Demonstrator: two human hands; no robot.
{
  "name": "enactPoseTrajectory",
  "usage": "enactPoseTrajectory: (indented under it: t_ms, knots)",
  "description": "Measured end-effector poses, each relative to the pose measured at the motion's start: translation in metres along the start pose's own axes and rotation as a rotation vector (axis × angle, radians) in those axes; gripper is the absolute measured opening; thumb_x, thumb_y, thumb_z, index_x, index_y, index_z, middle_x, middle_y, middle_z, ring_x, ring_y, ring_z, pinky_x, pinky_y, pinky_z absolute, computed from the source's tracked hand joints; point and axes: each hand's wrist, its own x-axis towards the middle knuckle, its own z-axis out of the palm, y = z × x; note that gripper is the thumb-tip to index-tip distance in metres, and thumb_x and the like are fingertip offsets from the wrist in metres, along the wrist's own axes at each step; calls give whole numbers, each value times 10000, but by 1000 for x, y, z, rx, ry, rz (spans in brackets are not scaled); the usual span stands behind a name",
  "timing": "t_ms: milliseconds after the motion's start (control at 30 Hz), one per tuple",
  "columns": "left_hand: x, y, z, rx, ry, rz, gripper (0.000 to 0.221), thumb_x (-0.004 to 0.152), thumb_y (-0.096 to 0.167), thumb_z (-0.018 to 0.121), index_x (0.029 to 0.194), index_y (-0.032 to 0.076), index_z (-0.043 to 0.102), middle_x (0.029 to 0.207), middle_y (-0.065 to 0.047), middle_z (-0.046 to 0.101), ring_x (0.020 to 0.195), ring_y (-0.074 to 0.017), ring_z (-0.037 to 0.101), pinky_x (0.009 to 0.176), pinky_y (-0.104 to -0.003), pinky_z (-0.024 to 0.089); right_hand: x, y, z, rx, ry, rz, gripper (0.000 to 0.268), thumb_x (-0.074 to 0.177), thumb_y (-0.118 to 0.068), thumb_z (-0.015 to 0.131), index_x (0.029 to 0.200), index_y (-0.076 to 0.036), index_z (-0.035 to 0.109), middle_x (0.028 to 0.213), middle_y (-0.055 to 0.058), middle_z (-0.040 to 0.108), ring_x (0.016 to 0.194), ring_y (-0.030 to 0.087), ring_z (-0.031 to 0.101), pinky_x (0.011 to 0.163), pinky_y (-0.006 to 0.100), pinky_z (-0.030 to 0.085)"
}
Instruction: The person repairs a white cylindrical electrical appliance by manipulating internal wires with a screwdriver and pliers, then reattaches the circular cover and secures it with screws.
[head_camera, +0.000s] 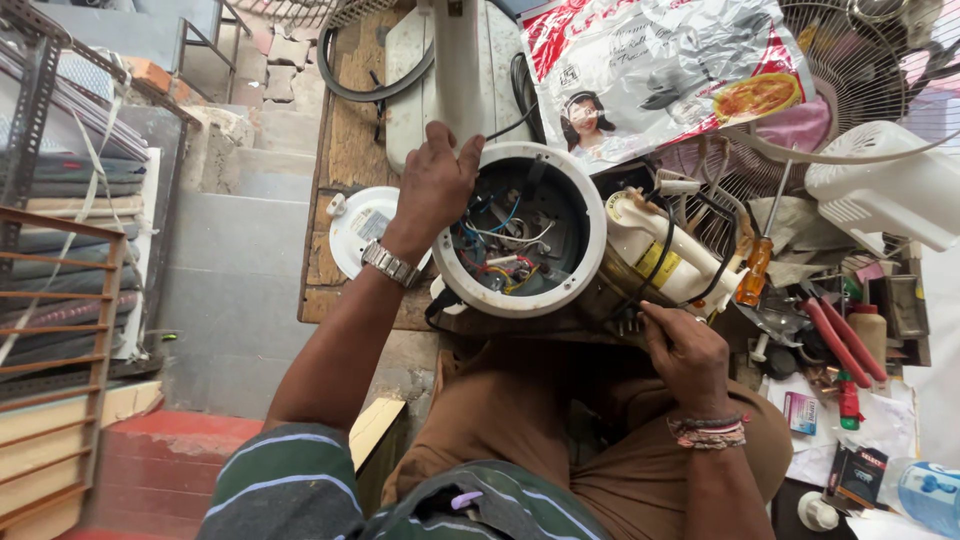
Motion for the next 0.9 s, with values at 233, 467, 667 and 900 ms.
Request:
enactPoseTrajectory:
  t_ms: [233, 467, 667, 900]
  knots:
    - [-5, 14, -8, 78, 16, -62, 485, 1046, 471, 538, 1080, -10, 481, 897, -325, 680, 871, -538, 628, 813, -611, 469, 20, -8, -1, 54, 50, -19, 183, 896, -70, 777, 1079, -72, 763, 967, 121, 754, 842, 271, 738, 742, 360, 567]
    - [-4, -6, 5, -38, -35, -150, 483, 1029, 497, 514, 1097, 21, 474, 892, -295, 704, 891, -495, 690, 810, -582, 521, -19, -5, -2, 135, -4, -3, 175, 926, -77, 743, 1100, -65, 759, 995, 114, 765, 872, 257, 754, 763, 338, 589]
    - [-1, 2, -2, 2, 7, -23, 518, 1014, 515, 523, 1142, 15, 481, 963, -309, 699, 905, -529, 669, 803, -593, 511, -25, 4, -12, 181, 77, 27, 195, 910, -96, 745, 1100, -56, 760, 993, 118, 770, 866, 250, 757, 744, 337, 595]
    - [-2, 4, -4, 44, -47, -127, 543, 1024, 536, 491, 1158, 10, 470, 968, -347, 703, 960, -531, 678, 868, -580, 515, -26, 11, -15, 233, 63, 147, 216, 923, -122, 734, 1129, -62, 761, 973, 114, 777, 855, 212, 767, 708, 324, 585]
